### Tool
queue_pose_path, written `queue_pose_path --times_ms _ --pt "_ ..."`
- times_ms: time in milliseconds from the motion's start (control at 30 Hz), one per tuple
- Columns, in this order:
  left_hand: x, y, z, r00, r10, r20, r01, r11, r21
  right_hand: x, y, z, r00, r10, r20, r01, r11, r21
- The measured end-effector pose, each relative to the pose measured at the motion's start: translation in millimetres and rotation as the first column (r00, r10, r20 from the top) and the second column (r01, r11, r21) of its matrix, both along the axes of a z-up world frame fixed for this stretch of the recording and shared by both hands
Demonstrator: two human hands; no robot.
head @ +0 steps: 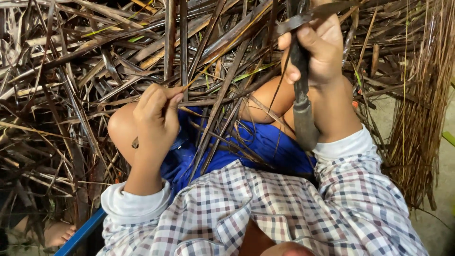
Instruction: Using a machete to strip the leafy parts from palm fronds to extract the central ribs.
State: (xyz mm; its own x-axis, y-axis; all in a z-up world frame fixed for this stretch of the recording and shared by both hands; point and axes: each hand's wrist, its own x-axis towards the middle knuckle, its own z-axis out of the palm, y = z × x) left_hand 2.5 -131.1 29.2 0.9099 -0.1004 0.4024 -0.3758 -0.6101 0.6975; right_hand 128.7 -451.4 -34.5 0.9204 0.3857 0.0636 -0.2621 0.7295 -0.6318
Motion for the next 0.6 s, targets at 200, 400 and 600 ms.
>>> queue_pose_path --times_ms 200,400,600 --pt "-10.1 20.1 -5.2 1.0 0.001 -0.006 -0.001 0.998 0.067 -0.4 4.6 1.6 1.0 -0.025 -0.007 0.024 0.992 -0.125" --pt "-28.3 52.2 -12.5 0.992 0.117 0.037 -0.122 0.906 0.406 5.2 7.1 -6.4 0.997 -0.068 -0.02 0.065 0.989 -0.134" --pt "-41.3 69.4 -17.8 0.999 0.036 -0.02 -0.032 0.983 0.178 7.8 9.5 -7.3 1.0 0.022 -0.012 -0.023 0.992 -0.127"
